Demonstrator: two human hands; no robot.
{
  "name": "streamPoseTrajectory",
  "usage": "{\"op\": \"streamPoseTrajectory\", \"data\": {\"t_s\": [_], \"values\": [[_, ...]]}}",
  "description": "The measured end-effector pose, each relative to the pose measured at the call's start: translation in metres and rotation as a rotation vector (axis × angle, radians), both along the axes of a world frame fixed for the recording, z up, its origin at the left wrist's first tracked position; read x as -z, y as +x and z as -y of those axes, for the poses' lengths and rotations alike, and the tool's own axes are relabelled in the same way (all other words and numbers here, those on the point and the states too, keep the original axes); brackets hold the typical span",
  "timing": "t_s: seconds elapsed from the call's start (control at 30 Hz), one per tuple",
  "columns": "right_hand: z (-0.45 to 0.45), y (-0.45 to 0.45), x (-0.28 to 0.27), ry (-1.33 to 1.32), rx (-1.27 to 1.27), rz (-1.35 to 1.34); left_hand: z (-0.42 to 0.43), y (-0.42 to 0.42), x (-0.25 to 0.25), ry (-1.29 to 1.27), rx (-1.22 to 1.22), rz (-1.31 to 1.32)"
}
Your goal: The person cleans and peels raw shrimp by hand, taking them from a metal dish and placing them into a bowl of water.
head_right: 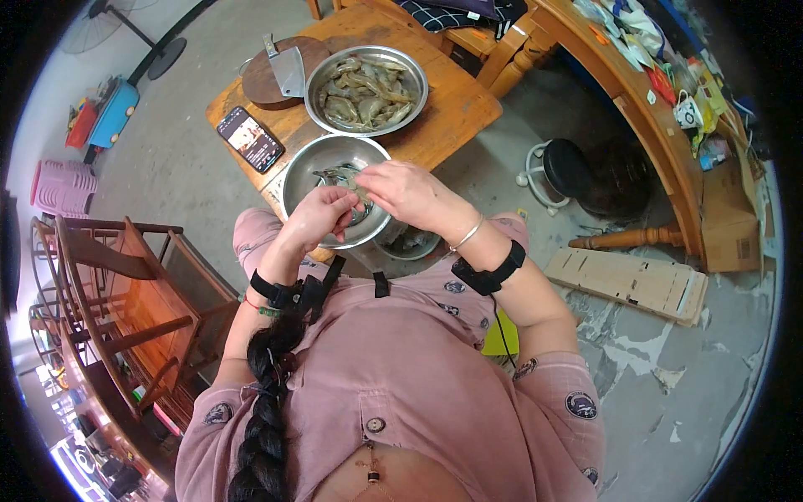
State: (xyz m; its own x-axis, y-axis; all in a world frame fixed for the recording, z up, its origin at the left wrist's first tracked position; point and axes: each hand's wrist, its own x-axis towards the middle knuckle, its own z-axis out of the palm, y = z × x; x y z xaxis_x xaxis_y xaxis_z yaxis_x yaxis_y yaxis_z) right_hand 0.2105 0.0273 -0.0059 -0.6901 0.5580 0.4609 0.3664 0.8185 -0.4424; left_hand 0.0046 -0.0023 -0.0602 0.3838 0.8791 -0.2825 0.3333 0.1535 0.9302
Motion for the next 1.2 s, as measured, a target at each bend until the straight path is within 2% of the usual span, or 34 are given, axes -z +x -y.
{"op": "streamPoseTrajectory", "data": {"t_s": [0.07,0.17,0.4,0.47,0.57,0.77,0.83,0.97,1.2], "values": [[0.0,-0.003,0.003,0.03,-0.042,0.0,0.001,0.003,-0.015,-0.142,-0.036,0.039],[-0.001,-0.005,0.006,0.009,-0.069,0.105,0.002,0.002,-0.026,-0.224,-0.069,0.118],[-0.001,-0.006,0.006,0.016,-0.083,0.176,0.002,0.005,-0.026,-0.226,-0.063,0.161],[-0.001,-0.006,0.005,0.019,-0.094,0.161,0.001,0.004,-0.019,-0.037,0.025,0.093],[-0.002,-0.006,0.002,-0.027,-0.096,0.178,0.001,0.004,-0.017,0.018,0.048,0.072],[-0.007,-0.008,0.009,-0.176,-0.093,0.115,0.005,0.005,-0.04,-0.06,-0.009,0.162],[-0.01,-0.01,0.012,-0.235,-0.078,-0.058,0.003,0.002,-0.031,-0.043,0.007,0.173],[-0.01,-0.011,0.003,-0.254,-0.023,-0.064,-0.005,-0.001,-0.017,-0.099,-0.037,0.175],[-0.013,-0.011,-0.002,-0.193,-0.077,0.094,-0.009,0.001,-0.01,-0.113,-0.074,0.101]]}}
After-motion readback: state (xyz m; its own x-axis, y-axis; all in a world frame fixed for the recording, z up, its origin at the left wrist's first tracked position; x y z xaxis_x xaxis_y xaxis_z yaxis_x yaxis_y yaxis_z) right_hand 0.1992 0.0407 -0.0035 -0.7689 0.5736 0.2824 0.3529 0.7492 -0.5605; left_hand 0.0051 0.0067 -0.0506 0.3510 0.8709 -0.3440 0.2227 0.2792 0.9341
